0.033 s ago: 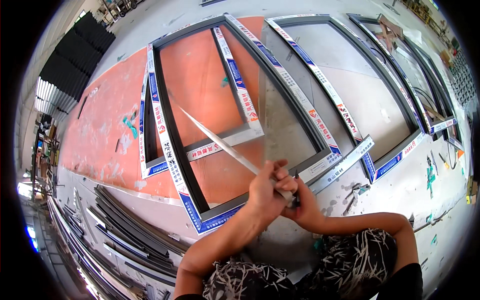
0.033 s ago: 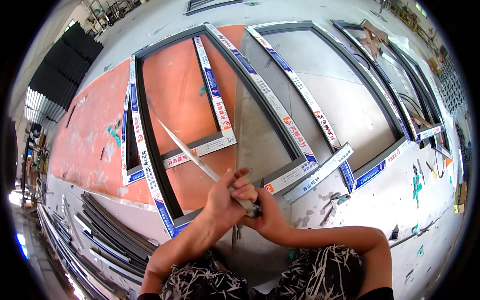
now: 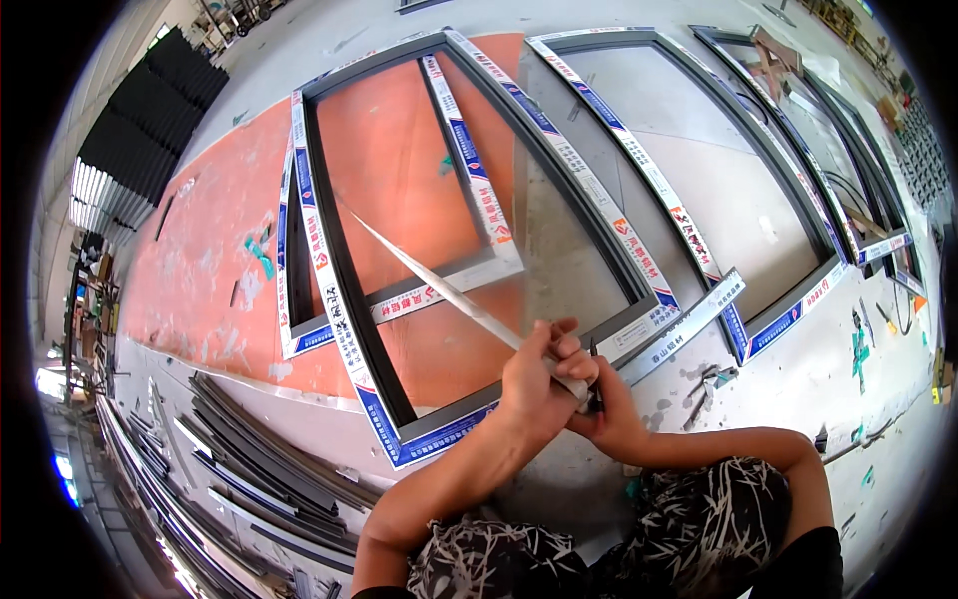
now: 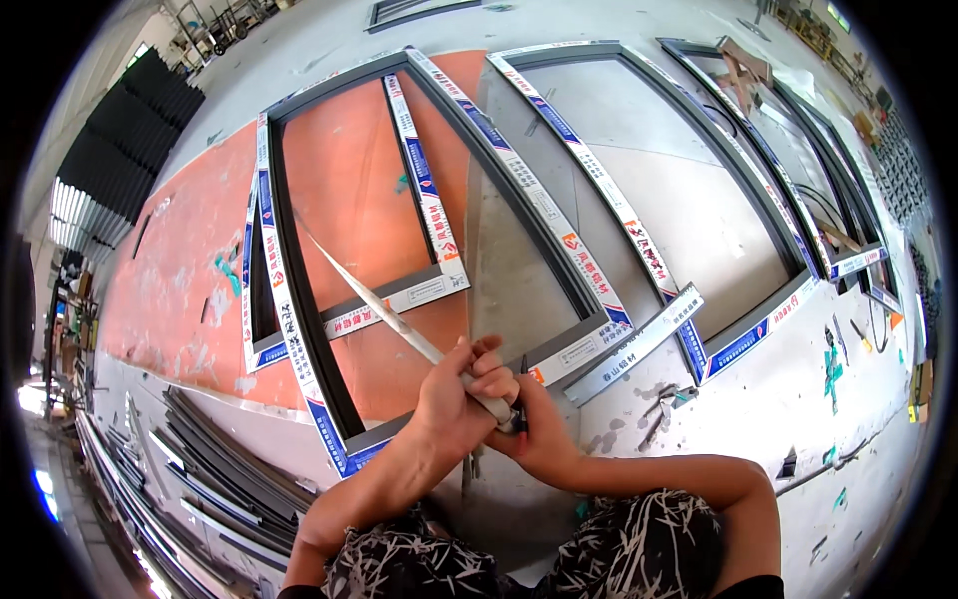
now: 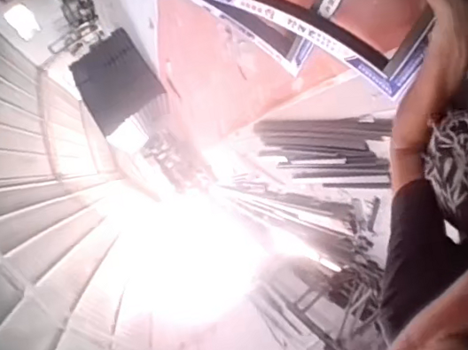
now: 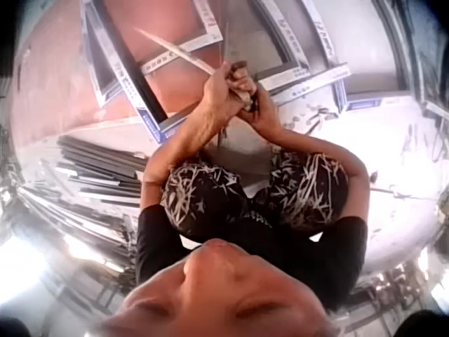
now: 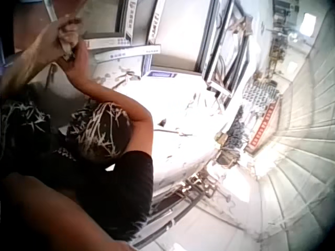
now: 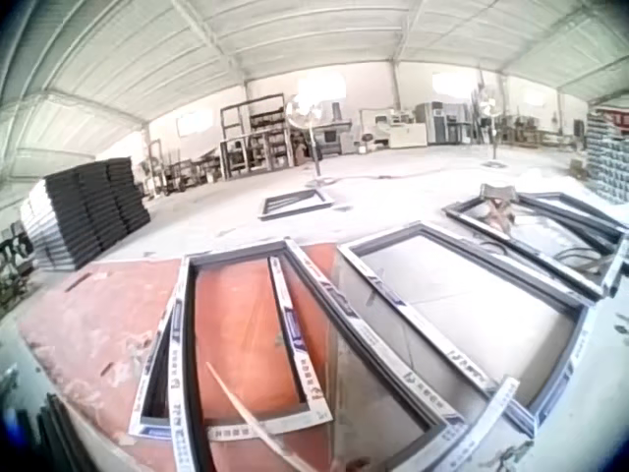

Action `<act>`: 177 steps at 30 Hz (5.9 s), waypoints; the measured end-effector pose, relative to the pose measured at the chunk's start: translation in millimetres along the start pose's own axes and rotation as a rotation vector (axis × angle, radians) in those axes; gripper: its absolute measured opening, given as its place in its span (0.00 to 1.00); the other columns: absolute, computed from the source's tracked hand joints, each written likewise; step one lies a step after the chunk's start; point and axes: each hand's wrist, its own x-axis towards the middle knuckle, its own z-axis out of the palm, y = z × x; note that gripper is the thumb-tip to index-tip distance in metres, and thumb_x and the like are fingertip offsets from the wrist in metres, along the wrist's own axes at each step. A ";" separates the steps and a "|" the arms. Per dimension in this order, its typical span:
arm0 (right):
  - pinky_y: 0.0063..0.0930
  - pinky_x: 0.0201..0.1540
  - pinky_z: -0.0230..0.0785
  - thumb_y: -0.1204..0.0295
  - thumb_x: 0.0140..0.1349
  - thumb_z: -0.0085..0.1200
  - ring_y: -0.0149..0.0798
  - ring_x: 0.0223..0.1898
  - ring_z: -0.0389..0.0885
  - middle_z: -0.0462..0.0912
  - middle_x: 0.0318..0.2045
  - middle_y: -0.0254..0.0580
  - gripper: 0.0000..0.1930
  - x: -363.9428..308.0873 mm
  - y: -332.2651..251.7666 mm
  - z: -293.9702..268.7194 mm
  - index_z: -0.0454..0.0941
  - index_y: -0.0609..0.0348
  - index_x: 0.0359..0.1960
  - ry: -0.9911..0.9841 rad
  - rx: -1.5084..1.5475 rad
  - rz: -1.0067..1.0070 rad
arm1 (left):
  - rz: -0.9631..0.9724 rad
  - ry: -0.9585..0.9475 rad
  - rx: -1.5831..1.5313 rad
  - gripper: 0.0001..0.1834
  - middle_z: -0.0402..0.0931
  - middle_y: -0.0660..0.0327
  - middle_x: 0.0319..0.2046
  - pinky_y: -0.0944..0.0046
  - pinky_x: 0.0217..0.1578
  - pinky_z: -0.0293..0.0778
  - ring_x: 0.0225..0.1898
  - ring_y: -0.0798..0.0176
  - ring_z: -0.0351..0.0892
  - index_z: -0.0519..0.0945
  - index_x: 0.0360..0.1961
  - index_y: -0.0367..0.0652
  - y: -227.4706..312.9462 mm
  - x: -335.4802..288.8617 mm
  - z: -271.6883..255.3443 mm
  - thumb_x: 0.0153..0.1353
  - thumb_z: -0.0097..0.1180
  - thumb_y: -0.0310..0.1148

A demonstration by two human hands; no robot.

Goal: The person measures aluminum window frames with a tape measure and marks them using a pen and a metal ruler.

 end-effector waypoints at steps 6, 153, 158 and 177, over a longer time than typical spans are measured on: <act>0.27 0.44 0.69 0.59 0.56 0.61 0.39 0.39 0.80 0.82 0.37 0.40 0.21 -5.9 5.9 -65.6 0.76 0.63 0.44 -0.232 0.006 0.335 | 0.098 0.051 0.239 0.12 0.66 0.63 0.24 0.61 0.31 0.70 0.22 0.65 0.65 0.71 0.35 0.41 -20.3 39.2 10.5 0.68 0.49 0.40; 0.19 0.42 0.69 0.66 0.69 0.47 0.26 0.38 0.77 0.80 0.36 0.36 0.13 52.5 43.5 385.8 0.77 0.65 0.43 -0.132 0.523 0.661 | 0.997 0.553 1.605 0.17 0.74 0.42 0.19 0.51 0.25 0.69 0.23 0.42 0.78 0.78 0.23 0.30 442.9 16.8 -219.3 0.57 0.55 0.37; 0.19 0.43 0.65 0.67 0.70 0.47 0.25 0.38 0.72 0.77 0.35 0.34 0.12 0.9 57.4 394.4 0.76 0.64 0.43 -0.177 0.485 0.685 | 1.011 0.788 1.705 0.19 0.80 0.43 0.31 0.51 0.39 0.73 0.38 0.42 0.80 0.81 0.35 0.35 543.0 38.6 -207.6 0.60 0.48 0.42; 0.19 0.46 0.66 0.63 0.70 0.47 0.27 0.40 0.75 0.80 0.36 0.36 0.16 1.4 90.5 464.3 0.77 0.65 0.43 -0.191 0.567 0.762 | 0.714 0.917 2.087 0.18 0.80 0.46 0.39 0.45 0.44 0.74 0.44 0.42 0.79 0.81 0.38 0.41 581.2 70.3 -236.3 0.61 0.46 0.43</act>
